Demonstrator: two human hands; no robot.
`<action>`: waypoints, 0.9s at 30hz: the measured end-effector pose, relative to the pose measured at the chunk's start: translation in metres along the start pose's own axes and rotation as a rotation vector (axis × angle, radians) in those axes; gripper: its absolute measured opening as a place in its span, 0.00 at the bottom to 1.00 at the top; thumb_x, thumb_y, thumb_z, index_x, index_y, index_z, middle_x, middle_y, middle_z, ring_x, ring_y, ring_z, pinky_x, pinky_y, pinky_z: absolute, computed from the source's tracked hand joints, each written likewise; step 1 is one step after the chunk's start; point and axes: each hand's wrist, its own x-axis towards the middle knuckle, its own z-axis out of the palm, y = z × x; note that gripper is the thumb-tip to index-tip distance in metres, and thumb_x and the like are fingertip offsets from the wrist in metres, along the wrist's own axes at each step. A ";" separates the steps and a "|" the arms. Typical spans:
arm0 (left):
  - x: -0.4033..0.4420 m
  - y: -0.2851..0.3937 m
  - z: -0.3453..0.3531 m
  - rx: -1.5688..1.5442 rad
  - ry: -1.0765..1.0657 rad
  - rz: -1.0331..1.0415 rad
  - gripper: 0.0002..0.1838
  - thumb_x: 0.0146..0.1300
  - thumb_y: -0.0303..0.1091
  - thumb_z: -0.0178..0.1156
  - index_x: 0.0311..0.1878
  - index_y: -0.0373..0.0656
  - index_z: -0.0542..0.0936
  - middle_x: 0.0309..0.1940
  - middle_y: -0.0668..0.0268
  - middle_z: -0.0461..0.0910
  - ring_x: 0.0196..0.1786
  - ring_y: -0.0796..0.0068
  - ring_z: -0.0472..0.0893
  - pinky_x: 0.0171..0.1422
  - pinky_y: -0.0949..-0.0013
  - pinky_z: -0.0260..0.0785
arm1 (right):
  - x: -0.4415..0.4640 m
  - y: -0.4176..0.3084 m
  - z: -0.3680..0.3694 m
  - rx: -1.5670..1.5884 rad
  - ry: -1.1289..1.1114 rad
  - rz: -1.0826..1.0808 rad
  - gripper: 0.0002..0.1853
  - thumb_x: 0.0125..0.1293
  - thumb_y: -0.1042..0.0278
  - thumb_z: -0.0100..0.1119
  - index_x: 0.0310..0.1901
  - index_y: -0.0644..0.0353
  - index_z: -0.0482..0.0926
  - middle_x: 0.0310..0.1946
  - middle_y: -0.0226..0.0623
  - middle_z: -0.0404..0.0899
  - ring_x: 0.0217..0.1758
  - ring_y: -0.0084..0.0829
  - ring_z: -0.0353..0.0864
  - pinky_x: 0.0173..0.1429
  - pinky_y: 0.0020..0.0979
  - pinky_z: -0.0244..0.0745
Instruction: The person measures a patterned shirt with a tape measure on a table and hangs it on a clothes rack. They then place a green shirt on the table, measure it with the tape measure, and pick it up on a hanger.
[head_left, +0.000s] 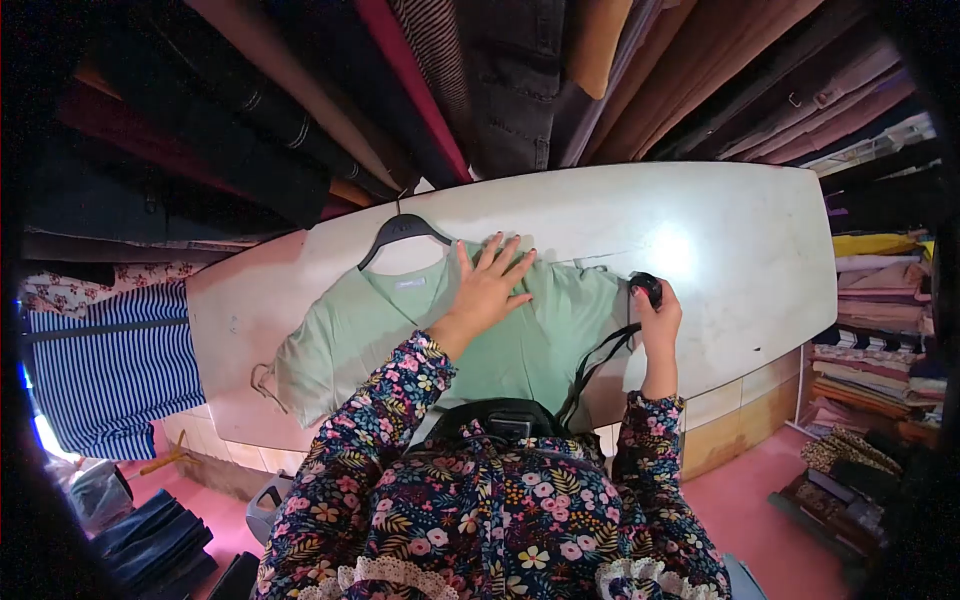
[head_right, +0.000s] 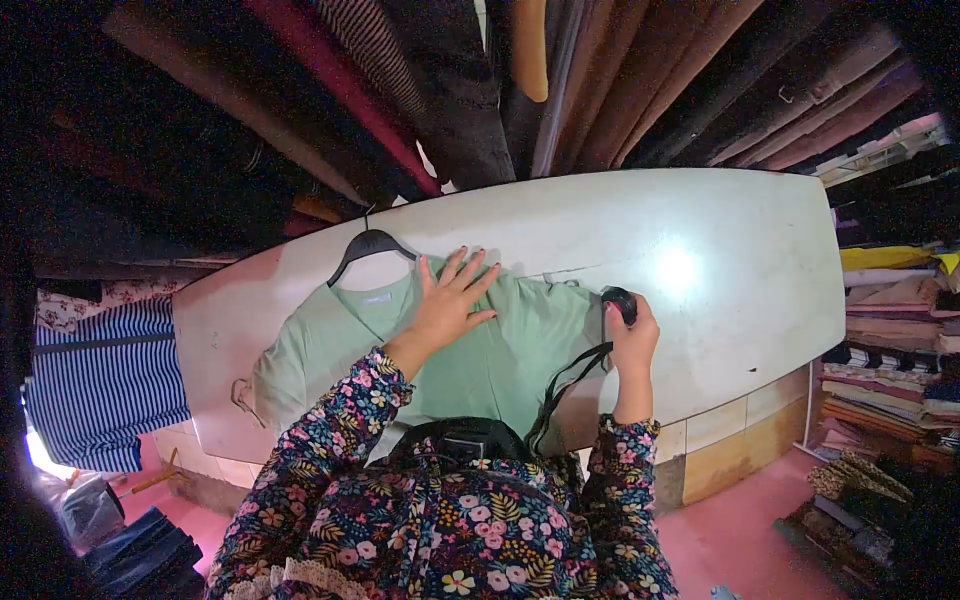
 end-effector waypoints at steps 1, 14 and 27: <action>0.001 0.001 -0.004 -0.082 0.081 -0.041 0.31 0.59 0.45 0.61 0.66 0.53 0.68 0.68 0.72 0.63 0.72 0.65 0.57 0.70 0.35 0.43 | 0.001 0.000 -0.001 -0.007 -0.005 -0.027 0.13 0.57 0.75 0.62 0.45 0.67 0.77 0.32 0.39 0.83 0.35 0.24 0.80 0.42 0.25 0.74; 0.015 0.035 -0.001 -1.445 -0.215 -0.578 0.12 0.63 0.30 0.60 0.47 0.36 0.81 0.39 0.64 0.83 0.39 0.81 0.78 0.45 0.76 0.70 | -0.032 -0.074 0.048 -0.165 -0.279 -0.396 0.15 0.50 0.75 0.68 0.41 0.58 0.79 0.36 0.39 0.80 0.36 0.40 0.81 0.38 0.33 0.76; 0.028 0.002 -0.002 -0.434 0.208 -0.420 0.05 0.52 0.37 0.66 0.29 0.48 0.83 0.27 0.68 0.83 0.35 0.64 0.79 0.40 0.63 0.67 | -0.010 -0.060 0.025 -0.387 -0.161 -0.255 0.15 0.49 0.76 0.67 0.41 0.56 0.81 0.36 0.37 0.81 0.34 0.40 0.81 0.37 0.33 0.75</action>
